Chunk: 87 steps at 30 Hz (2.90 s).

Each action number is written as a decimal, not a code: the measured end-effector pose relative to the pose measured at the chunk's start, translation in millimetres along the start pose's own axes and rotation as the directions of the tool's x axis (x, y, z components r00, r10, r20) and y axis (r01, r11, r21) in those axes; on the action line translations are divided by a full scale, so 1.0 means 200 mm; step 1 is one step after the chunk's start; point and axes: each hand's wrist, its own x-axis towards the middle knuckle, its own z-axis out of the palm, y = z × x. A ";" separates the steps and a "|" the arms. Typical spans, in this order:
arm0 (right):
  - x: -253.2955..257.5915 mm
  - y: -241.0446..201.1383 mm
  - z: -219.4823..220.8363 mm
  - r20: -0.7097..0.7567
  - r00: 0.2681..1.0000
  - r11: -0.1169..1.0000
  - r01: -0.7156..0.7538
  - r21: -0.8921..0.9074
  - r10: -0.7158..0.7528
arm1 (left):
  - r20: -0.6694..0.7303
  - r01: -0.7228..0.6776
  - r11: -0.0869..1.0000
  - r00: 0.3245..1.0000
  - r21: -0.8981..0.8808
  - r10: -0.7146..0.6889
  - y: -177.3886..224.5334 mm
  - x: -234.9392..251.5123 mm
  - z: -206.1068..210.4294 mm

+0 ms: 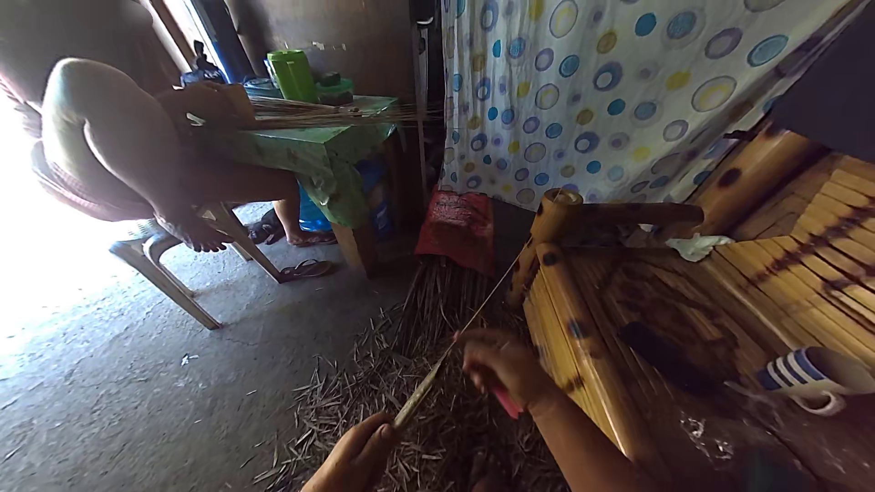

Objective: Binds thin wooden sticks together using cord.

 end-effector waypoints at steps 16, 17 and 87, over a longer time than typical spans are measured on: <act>0.08 -0.04 -0.07 -0.414 0.907 0.995 0.093 0.034 -0.071 | 0.090 0.079 0.934 0.995 -0.347 -0.051 0.02 -0.01 0.16; 0.04 -0.03 -0.05 -0.333 0.941 0.998 0.062 0.006 -0.056 | 0.043 0.088 0.927 0.996 -0.365 -0.078 0.04 -0.01 0.17; -0.08 0.11 0.20 0.247 0.967 0.982 -0.018 -0.189 0.066 | 0.026 0.051 0.890 0.999 -0.452 -0.044 0.08 -0.03 0.18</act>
